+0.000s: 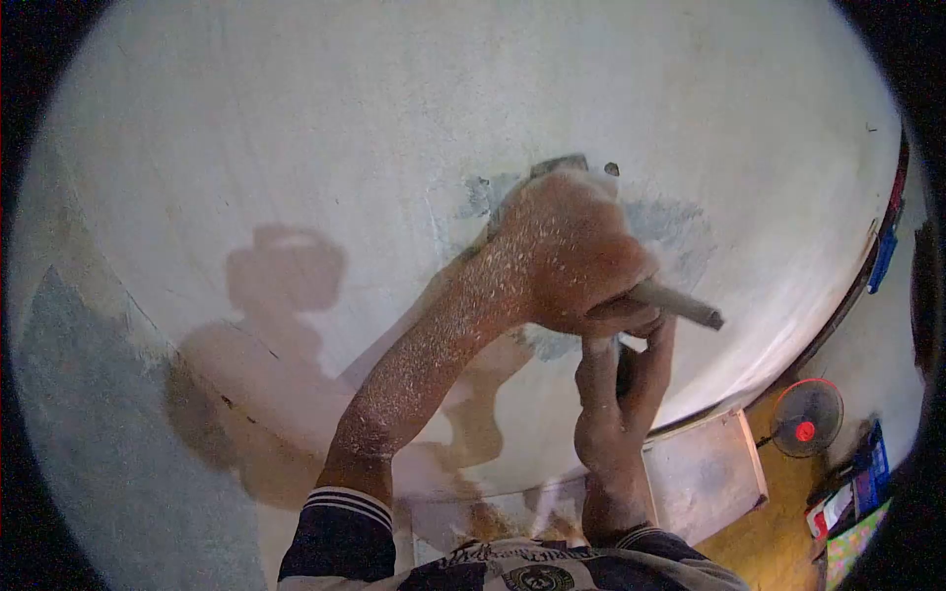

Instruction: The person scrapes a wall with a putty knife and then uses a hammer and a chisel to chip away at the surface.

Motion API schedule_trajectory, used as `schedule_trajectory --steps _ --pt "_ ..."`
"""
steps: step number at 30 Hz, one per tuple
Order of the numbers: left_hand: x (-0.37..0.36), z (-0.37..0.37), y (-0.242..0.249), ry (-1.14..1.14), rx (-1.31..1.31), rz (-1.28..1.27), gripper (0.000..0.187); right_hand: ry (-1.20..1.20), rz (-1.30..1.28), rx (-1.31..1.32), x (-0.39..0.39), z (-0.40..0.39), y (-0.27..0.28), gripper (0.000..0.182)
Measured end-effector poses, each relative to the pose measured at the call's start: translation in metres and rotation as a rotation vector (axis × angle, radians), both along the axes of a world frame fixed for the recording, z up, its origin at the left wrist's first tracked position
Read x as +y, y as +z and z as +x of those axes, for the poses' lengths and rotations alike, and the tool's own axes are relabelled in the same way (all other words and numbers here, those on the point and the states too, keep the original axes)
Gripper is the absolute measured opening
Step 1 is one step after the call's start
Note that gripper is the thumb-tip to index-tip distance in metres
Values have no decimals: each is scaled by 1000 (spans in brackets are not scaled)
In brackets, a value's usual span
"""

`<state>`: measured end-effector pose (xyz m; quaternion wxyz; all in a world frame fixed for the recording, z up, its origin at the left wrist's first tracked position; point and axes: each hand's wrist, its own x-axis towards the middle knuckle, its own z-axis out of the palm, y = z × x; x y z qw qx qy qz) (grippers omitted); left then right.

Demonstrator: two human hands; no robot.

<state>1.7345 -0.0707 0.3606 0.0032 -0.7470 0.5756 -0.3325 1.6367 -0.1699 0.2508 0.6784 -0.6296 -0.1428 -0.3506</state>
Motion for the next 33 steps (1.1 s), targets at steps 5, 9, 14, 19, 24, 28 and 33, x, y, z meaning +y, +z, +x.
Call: schedule_trajectory --steps 5,9,14,19,24,28,33 --pt "8 4 -15 -89 -51 -40 36 -50 -163 -53 6 -4 -8 33" --pt "7 14 -6 -153 -91 -80 36 -22 -227 105 3 -14 2 40" --pt "11 6 -13 -153 -14 -19 35 -119 -239 -35 15 -13 -18 50" --pt "12 10 -9 -192 -23 -102 34 -79 -126 64 19 -13 1 43" --pt "16 12 -16 -178 -34 -59 35 -137 -138 -15 20 -12 -6 24" --pt "15 7 -3 -150 -33 -88 35 -175 -171 -139 19 -2 -4 22" --pt "19 8 -3 -114 -18 -66 34 -91 -136 -35 22 -8 0 26"
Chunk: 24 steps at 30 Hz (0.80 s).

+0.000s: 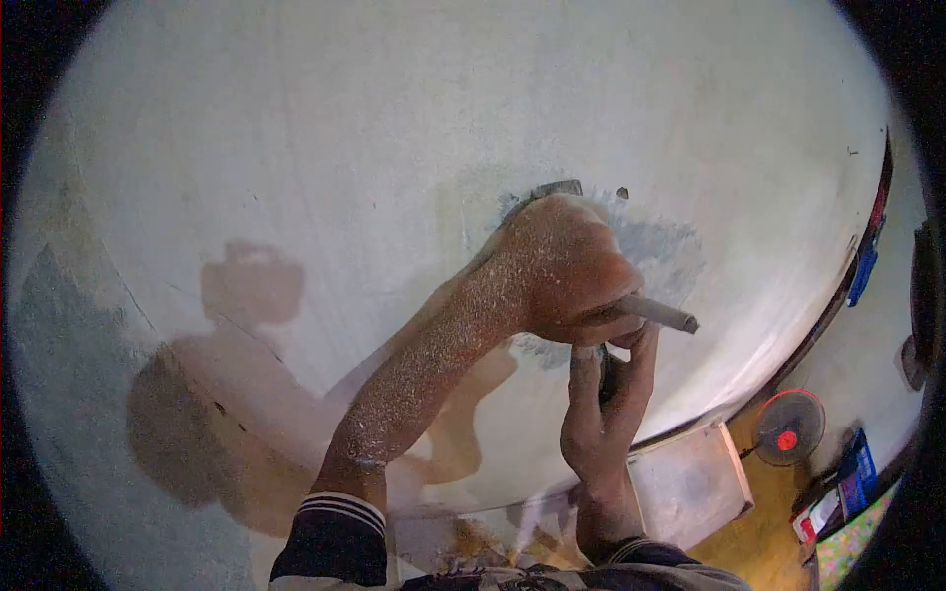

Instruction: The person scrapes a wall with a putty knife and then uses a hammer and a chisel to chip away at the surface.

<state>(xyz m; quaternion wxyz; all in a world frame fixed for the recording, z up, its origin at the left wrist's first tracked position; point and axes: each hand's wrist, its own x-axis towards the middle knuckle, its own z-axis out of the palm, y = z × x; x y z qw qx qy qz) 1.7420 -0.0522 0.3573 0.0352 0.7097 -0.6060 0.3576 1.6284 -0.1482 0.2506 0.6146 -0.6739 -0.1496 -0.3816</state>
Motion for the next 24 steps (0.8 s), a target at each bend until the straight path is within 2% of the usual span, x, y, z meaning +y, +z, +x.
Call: schedule_trajectory --steps 2,6,8,9,12,15,18,21,24 --pt "1 -3 -1 -25 17 3 33 58 -34 47 -5 -2 0 39" --pt "4 -9 -8 0 9 24 33 44 25 29 4 -9 0 25" --pt "4 -13 6 84 20 0 34 66 2 40 -3 -3 7 20" --pt "3 -15 11 122 27 -11 34 34 -26 23 -5 -1 7 22" --pt "7 -18 0 -2 4 -61 34 -20 -84 -17 -6 -6 4 27" --pt "11 -19 -8 55 59 30 32 -26 -90 -107 5 -12 -1 25" --pt "10 -31 10 163 57 -59 32 57 -23 40 -2 -17 13 20" --pt "11 -34 -2 67 54 -133 36 132 43 93 -4 -23 3 23" --pt "9 -49 -37 32 39 -163 39 161 81 24 -8 -37 -25 23"
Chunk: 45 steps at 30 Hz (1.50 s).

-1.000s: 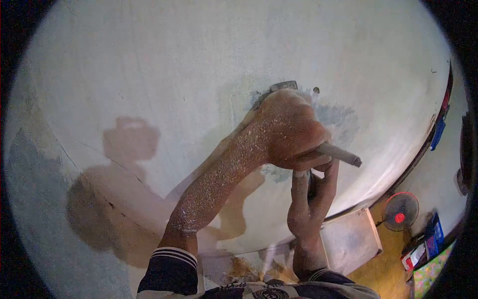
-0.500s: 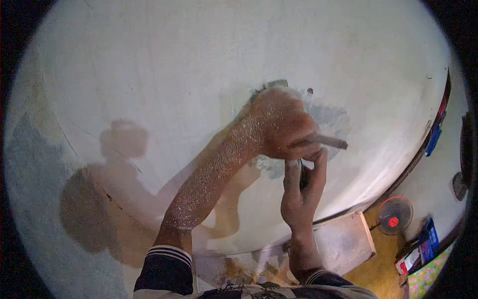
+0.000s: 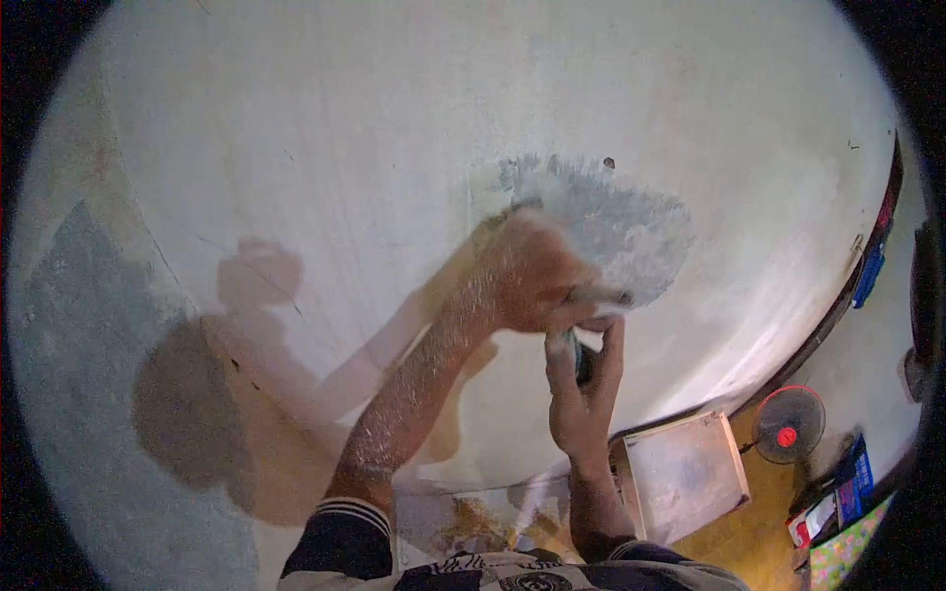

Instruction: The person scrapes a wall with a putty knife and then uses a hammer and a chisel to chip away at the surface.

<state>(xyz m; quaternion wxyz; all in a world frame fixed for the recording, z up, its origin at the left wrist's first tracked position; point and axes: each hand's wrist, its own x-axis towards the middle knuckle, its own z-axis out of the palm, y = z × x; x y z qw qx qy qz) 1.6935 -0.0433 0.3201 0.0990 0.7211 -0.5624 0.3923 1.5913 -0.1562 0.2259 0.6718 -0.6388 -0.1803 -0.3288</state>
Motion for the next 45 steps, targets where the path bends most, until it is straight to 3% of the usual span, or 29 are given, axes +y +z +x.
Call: schedule_trajectory --steps 4,7,10,12,15,19,20,22,27,31,34,40,45 --pt "7 1 -79 -15 258 -66 33 79 -63 270 -12 -9 -58 30" --pt "11 -15 -132 4 377 -251 26 160 -143 408 -23 -17 -85 33" --pt "12 -31 -176 126 368 -366 21 217 -406 602 -33 -27 -102 37" --pt "13 -39 -208 87 538 -367 20 252 -443 671 -34 -34 -108 36" --pt "12 -44 -219 87 639 -335 17 292 -500 761 -41 -38 -127 38" --pt "3 -30 -217 -34 664 -387 13 259 -502 818 -57 -38 -121 35" --pt "1 -30 -205 -38 622 -425 14 244 -509 851 -63 -38 -118 34" --pt "0 -37 -160 -38 527 -495 19 227 -483 669 -73 -31 -129 32" --pt "1 -24 -99 254 252 -466 50 275 -466 585 -93 -15 -125 29" --pt "-15 -26 -73 674 100 -433 54 315 -413 544 -112 5 -133 28" --pt "-15 -18 -51 639 48 -555 53 348 -380 539 -124 11 -129 27" --pt "-12 -4 -40 991 -82 -731 58 422 -321 524 -157 34 -113 26" --pt "-53 -2 -75 941 75 -660 62 512 -227 558 -172 40 -112 35"
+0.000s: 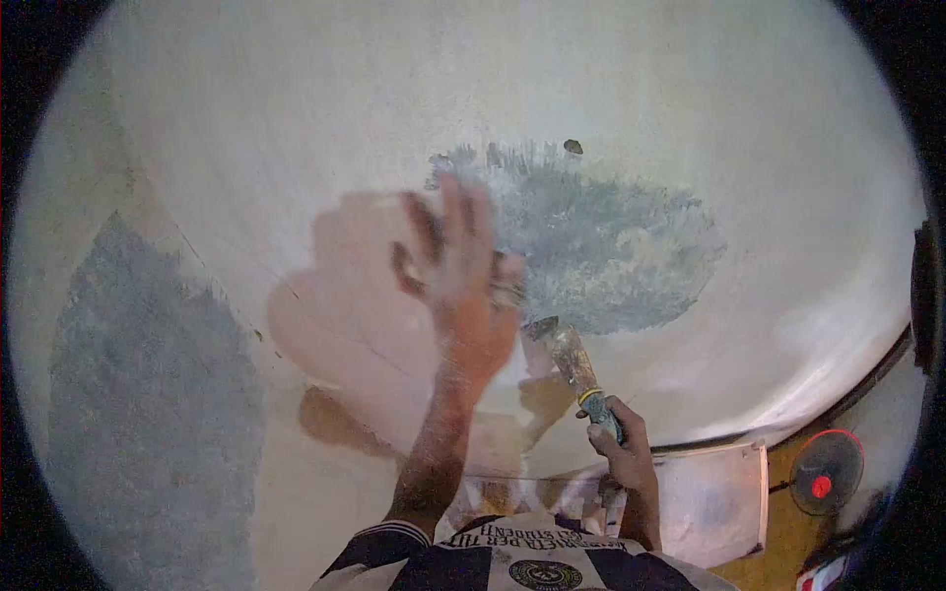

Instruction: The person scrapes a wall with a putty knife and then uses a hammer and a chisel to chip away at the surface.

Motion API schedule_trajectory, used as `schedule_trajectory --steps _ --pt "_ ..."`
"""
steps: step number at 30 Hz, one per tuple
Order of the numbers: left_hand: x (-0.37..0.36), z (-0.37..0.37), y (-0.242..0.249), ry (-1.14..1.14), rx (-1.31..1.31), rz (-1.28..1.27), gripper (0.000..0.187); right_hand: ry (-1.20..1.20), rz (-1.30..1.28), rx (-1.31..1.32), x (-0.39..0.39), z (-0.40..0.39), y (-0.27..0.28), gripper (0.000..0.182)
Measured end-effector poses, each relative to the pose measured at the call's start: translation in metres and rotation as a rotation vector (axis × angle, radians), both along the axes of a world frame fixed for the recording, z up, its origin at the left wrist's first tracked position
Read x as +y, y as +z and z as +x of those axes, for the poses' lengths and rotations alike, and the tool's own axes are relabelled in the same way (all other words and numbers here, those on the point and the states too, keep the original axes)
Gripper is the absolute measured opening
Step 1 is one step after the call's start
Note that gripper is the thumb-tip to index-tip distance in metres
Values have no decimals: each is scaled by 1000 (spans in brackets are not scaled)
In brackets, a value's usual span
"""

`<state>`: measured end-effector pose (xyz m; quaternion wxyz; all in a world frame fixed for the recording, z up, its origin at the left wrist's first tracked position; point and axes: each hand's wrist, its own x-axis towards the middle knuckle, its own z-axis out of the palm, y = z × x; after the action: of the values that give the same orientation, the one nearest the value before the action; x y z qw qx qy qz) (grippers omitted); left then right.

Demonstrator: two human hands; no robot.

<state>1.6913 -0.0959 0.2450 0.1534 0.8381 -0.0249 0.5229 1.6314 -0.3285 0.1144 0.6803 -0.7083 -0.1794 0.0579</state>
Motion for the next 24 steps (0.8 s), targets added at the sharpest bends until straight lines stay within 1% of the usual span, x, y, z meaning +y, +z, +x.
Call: schedule_trajectory --steps 2,5,8,11,12,13,15,17,20,23,24 --pt "-20 -14 -7 -68 122 65 62 47 50 41 -10 2 -8 39" --pt "-15 -25 -25 -221 142 -36 59 9 201 18 -11 0 -5 51" --pt "-11 -47 -34 -430 83 -213 54 -50 155 11 -9 -6 3 56" --pt "-19 -61 -32 -623 50 -121 49 -99 55 -52 12 -12 19 59" --pt "-22 -55 -38 -750 57 -178 44 -110 61 -155 21 -12 22 59" --pt "-21 -54 -35 -766 68 -72 44 -123 67 -256 32 -10 25 59" --pt "-17 -46 -18 -795 86 143 43 -149 84 -357 47 -8 36 58" --pt "-9 -29 -10 -764 19 255 42 -169 78 -349 58 -8 51 56" --pt "4 -15 15 -732 -22 402 37 -161 -40 -315 71 -8 80 55" --pt "19 -6 42 -759 -20 476 31 -333 134 -455 101 -15 95 50" --pt "23 -4 46 -780 -17 490 29 -341 125 -434 102 -18 96 47"
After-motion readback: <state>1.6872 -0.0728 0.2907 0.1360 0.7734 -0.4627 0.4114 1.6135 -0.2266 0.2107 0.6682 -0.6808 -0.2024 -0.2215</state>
